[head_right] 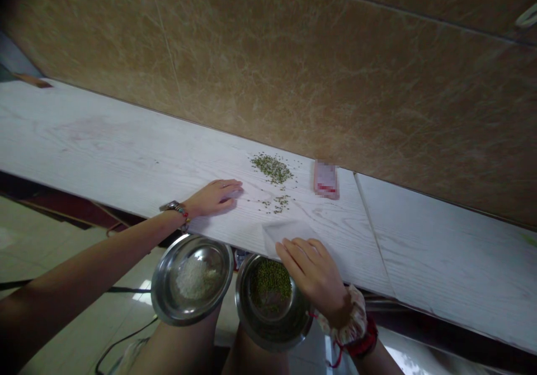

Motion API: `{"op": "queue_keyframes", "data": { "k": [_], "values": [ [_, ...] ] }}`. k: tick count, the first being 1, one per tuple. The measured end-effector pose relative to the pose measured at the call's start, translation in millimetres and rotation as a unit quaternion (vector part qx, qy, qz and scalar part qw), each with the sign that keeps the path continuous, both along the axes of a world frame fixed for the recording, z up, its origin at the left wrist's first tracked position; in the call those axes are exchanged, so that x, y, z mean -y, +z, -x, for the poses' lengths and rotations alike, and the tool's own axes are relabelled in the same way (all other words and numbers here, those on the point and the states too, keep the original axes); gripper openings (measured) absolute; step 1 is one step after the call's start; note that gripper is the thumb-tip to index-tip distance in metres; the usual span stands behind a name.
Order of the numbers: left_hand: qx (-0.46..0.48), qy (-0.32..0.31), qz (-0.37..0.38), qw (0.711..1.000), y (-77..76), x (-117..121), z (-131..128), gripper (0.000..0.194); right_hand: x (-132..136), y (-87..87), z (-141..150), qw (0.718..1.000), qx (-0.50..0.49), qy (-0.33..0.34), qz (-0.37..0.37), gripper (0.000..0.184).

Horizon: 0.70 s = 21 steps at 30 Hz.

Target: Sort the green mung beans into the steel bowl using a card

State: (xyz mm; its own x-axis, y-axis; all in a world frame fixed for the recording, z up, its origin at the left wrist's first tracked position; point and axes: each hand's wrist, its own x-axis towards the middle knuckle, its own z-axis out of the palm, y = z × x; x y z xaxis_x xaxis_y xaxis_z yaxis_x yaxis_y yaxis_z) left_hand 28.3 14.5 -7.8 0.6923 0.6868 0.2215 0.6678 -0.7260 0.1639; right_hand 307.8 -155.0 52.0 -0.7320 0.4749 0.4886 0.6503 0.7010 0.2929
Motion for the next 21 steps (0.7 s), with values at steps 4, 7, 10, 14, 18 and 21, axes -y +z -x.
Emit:
{"op": "queue_keyframes", "data": {
  "k": [4,7,10,14,18,21],
  "values": [
    [-0.001,0.001,0.002,1.0,-0.3,0,0,0.038,13,0.5,-1,1.0,-0.002,-0.014,-0.004,0.03],
    [0.0,0.002,0.005,1.0,-0.4,-1,0,0.039,20,0.0,-4,1.0,-0.011,-0.019,-0.004,0.031],
    [0.003,0.003,0.004,1.0,-0.8,-1,0,0.038,21,-0.4,-8,0.999,-0.039,-0.026,-0.017,0.028],
    [0.003,-0.001,-0.001,1.0,-1.9,-1,0,0.037,18,-1.1,-18,0.994,-0.09,-0.055,-0.039,0.041],
    [0.002,-0.003,-0.007,1.0,-1.9,-1,0,0.037,18,-3.5,-27,0.989,-0.108,-0.09,-0.048,0.052],
    [0.002,-0.007,-0.012,1.0,-1.4,-1,0,0.037,19,-5.0,-33,0.988,-0.102,-0.101,-0.049,0.051]
  ]
}}
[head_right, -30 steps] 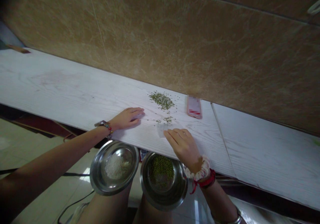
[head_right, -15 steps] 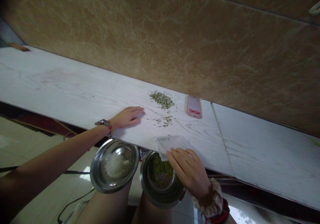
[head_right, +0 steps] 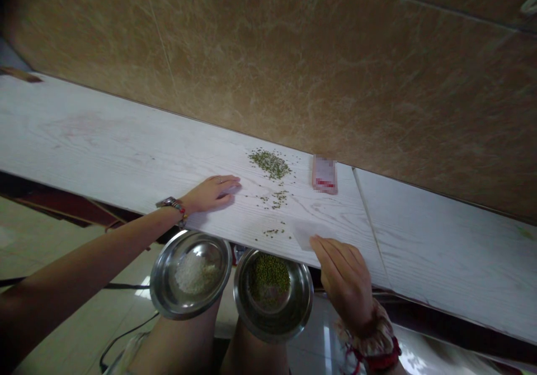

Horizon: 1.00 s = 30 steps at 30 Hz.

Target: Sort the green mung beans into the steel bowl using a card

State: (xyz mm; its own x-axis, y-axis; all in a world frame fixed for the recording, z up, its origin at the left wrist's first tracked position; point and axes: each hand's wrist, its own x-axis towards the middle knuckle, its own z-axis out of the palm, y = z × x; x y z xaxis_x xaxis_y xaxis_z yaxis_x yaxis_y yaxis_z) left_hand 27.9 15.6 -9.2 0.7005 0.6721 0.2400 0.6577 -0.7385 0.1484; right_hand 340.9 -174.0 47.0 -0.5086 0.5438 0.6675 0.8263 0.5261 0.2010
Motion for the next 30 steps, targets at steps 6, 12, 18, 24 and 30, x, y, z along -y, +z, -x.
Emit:
{"op": "queue_keyframes", "data": {
  "k": [6,12,18,24,30],
  "values": [
    [-0.007,0.005,0.005,1.0,0.6,0,0,0.038,7,3.9,-3,0.999,0.028,0.002,0.017,0.044],
    [-0.01,0.005,0.002,1.0,0.6,0,-1,0.039,9,6.8,-1,0.998,0.046,0.021,0.025,0.037],
    [-0.014,-0.007,-0.018,1.0,1.8,2,-2,0.036,-11,4.9,2,0.999,0.047,0.02,0.009,0.045],
    [-0.045,-0.077,-0.027,0.996,6.9,6,-1,0.042,-17,6.1,6,0.998,0.058,0.019,0.008,0.041],
    [-0.045,-0.104,-0.046,0.992,7.4,6,-1,0.039,-9,4.9,3,0.998,0.063,0.021,0.014,0.04]
  ]
}}
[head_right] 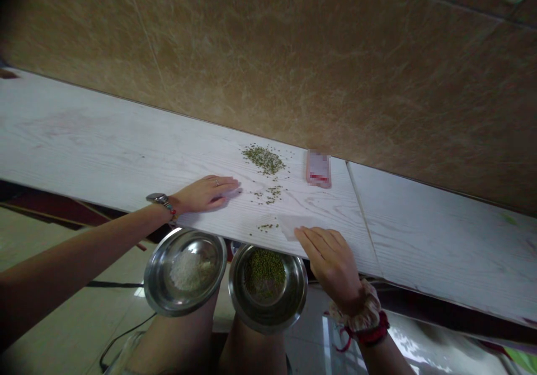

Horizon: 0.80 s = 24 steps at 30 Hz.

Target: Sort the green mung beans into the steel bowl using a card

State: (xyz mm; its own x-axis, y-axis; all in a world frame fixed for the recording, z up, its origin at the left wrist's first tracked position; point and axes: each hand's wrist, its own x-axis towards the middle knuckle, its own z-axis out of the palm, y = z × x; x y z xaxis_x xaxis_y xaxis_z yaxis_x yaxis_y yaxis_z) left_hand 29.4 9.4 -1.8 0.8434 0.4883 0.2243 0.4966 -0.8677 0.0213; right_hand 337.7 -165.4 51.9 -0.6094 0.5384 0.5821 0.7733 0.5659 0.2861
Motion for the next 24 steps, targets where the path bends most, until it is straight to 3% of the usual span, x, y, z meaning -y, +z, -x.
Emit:
{"op": "queue_keyframes", "data": {
  "k": [11,24],
  "values": [
    [0.015,0.011,-0.009,1.0,-1.0,1,-2,0.035,15,4.2,-3,1.0,-0.022,0.002,0.014,0.046],
    [0.023,0.015,0.002,1.0,1.0,2,-2,0.035,-3,0.9,0,1.0,0.009,-0.002,0.004,0.044]
  ]
}}
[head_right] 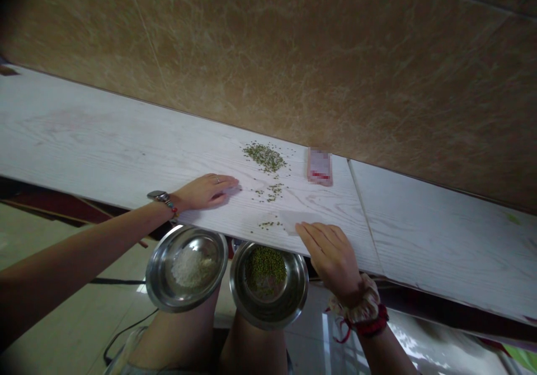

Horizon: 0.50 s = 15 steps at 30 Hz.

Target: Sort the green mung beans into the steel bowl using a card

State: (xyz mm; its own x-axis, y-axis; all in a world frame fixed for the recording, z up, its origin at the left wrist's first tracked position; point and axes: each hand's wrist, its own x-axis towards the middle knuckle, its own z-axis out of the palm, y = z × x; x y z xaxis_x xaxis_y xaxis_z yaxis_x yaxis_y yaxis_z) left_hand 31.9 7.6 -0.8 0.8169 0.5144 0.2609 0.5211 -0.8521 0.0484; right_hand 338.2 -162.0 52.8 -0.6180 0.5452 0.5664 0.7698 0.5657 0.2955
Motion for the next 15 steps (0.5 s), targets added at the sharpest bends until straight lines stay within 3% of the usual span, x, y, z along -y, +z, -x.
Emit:
{"op": "queue_keyframes", "data": {
  "k": [9,15],
  "values": [
    [-0.009,0.005,0.007,1.0,0.8,-0.2,-0.5,0.035,1.8,0.2,3.1,0.999,-0.019,0.023,0.015,0.034],
    [-0.008,0.01,0.008,1.0,0.5,0.1,-0.4,0.035,7.4,3.4,-0.7,0.998,-0.049,0.025,0.034,0.041]
  ]
}}
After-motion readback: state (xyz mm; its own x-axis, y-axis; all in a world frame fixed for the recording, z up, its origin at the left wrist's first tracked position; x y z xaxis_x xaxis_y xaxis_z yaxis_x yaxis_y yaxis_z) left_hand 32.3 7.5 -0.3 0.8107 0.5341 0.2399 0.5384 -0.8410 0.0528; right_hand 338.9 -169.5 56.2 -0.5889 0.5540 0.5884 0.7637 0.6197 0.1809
